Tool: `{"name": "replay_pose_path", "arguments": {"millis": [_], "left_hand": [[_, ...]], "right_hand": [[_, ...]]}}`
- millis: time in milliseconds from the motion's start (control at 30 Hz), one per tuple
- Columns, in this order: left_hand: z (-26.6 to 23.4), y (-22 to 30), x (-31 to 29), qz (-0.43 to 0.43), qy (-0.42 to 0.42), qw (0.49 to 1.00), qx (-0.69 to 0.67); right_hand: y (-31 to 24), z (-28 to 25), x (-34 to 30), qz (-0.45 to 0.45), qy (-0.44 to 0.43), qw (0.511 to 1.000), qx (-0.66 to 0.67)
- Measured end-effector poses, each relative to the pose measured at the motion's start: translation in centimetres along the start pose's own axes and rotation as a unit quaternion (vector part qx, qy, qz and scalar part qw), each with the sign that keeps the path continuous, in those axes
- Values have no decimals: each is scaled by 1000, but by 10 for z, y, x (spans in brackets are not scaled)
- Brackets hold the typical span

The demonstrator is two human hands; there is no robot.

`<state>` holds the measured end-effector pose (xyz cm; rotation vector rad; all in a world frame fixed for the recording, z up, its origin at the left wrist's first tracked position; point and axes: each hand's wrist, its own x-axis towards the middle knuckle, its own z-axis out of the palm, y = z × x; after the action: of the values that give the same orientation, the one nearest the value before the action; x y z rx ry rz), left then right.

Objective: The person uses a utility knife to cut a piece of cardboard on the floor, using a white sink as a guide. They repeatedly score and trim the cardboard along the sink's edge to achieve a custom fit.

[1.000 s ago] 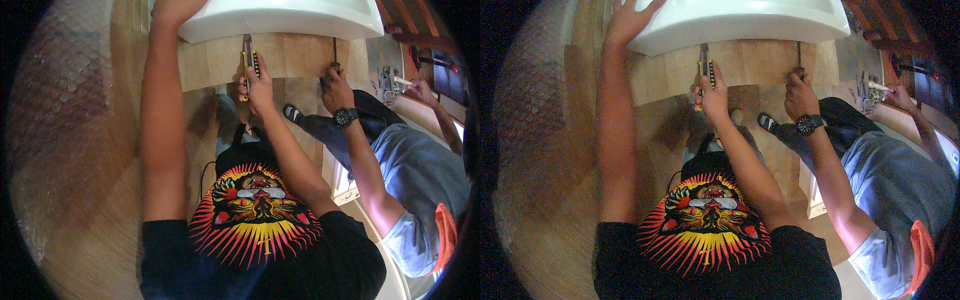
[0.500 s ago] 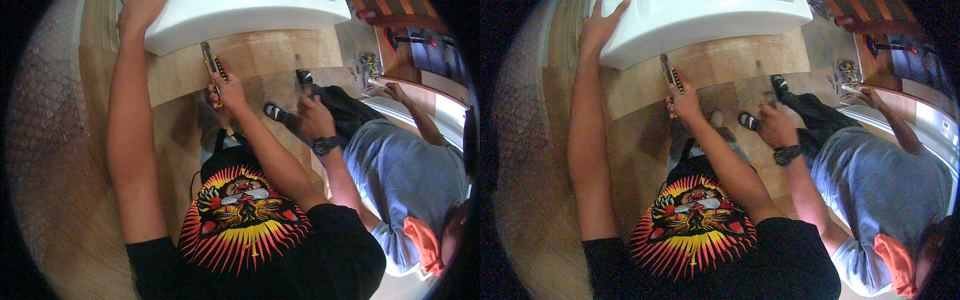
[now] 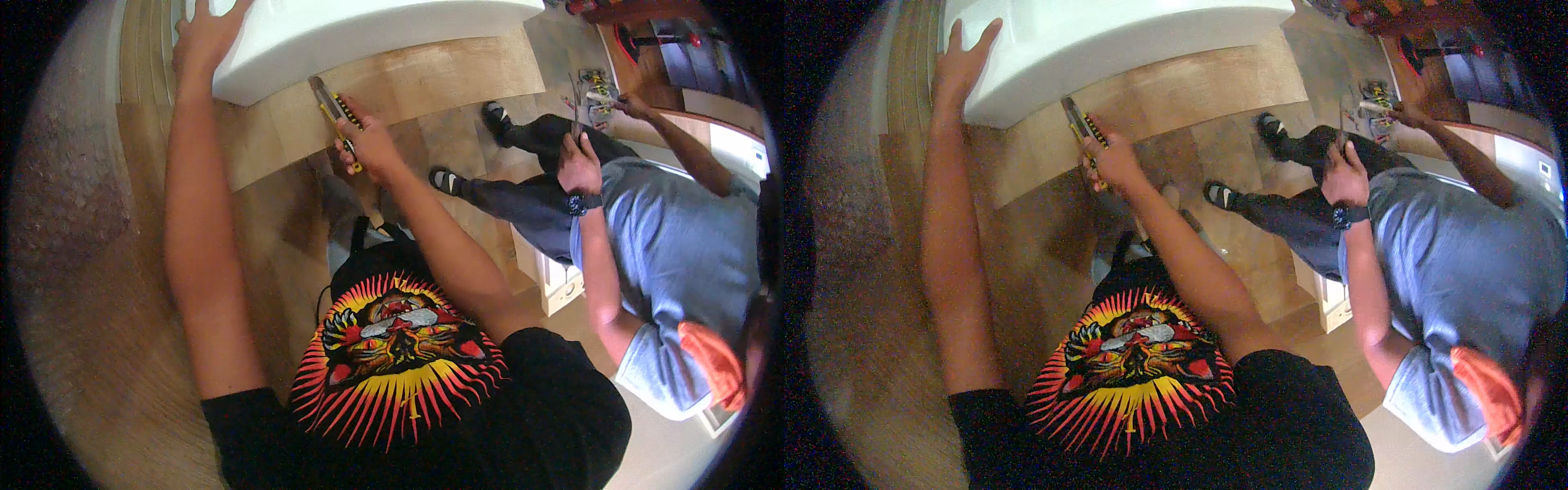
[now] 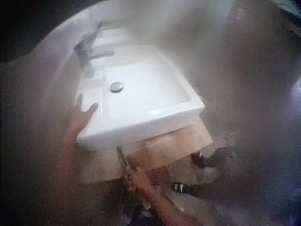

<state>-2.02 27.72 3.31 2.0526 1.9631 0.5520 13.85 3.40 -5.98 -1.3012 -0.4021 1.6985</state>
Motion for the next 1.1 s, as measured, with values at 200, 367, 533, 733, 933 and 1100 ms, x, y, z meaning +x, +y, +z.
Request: {"name": "replay_pose_path", "arguments": {"millis": [200, 367, 533, 733, 933, 1100], "left_hand": [[6, 3, -3, -8, 36, 999, -2], [20, -13, 11, -2, 13, 1000, 5], [17, 1, 3, 0, -3, 999, 32], [26, -33, 23, 119, 63, 988, 72], [21, -13, 17, 436, 111, 882, 142], [31, 38, -33, 394, -34, 902, 176]], "right_hand": [[11, 7, 2, -36, -1, 999, 33], [4, 4, 0, -16, -1, 1000, 19], [9, 5, 3, -7, 13, 999, 45], [18, 9, 11, -32, 23, 998, 43], [31, 13, 24, -64, 40, 994, 74], [37, 15, 20, -98, 56, 989, 93]]}}
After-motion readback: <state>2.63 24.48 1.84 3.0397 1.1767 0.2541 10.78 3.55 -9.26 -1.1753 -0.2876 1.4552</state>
